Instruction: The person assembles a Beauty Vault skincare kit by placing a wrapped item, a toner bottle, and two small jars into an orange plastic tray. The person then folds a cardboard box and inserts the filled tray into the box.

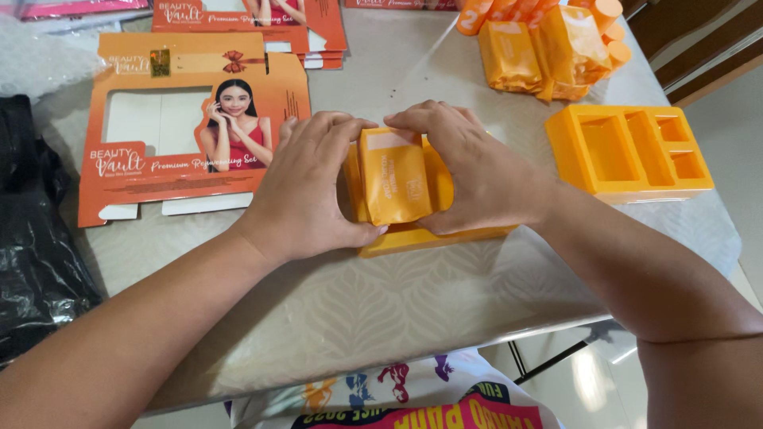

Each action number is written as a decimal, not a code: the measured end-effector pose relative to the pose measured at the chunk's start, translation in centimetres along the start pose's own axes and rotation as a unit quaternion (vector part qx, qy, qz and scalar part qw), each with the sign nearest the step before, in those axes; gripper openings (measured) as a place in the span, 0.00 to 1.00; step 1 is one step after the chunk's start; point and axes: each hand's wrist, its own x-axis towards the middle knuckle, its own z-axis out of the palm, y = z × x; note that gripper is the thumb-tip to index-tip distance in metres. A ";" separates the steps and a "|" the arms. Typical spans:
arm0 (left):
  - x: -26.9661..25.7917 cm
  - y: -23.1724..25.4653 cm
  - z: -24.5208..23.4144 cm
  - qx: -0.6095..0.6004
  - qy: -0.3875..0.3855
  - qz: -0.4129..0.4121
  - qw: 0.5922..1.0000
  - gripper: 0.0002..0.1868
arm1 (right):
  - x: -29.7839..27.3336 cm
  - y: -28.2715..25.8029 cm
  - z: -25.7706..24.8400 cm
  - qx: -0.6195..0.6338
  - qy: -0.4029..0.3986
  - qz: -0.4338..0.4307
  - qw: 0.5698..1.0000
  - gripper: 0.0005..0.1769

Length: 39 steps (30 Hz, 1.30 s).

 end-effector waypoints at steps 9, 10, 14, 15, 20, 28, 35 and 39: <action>0.1 0.1 0.2 0.009 -0.049 -0.041 0.998 0.57 | 0.0 -0.2 0.0 0.032 -0.056 0.082 0.994 0.60; 0.1 0.0 0.2 0.007 -0.059 -0.051 0.997 0.57 | 0.1 -0.2 -0.1 0.034 -0.067 0.096 0.993 0.62; 0.3 -0.1 0.2 -0.005 -0.094 -0.079 0.992 0.59 | 0.0 -0.2 -0.3 0.047 -0.093 0.123 0.987 0.63; 0.3 -0.1 0.2 -0.008 -0.102 -0.083 0.991 0.60 | 0.0 -0.2 -0.3 0.053 -0.093 0.122 0.987 0.64; 0.1 -0.3 0.0 -0.025 -0.107 -0.065 0.992 0.62 | -0.3 -0.4 -0.2 0.041 -0.105 0.131 0.985 0.63; -0.6 0.0 -0.1 -0.018 -0.141 -0.031 0.989 0.80 | -1.2 -0.5 0.2 -0.002 -0.073 0.046 0.996 0.68; -1.1 0.3 0.4 -0.026 -0.116 -0.028 0.992 0.76 | -2.1 -1.2 1.6 -0.055 -0.022 0.013 0.998 0.71; -1.2 0.3 0.4 -0.031 -0.119 -0.032 0.992 0.74 | -2.2 -1.3 2.1 -0.050 -0.010 0.011 0.999 0.66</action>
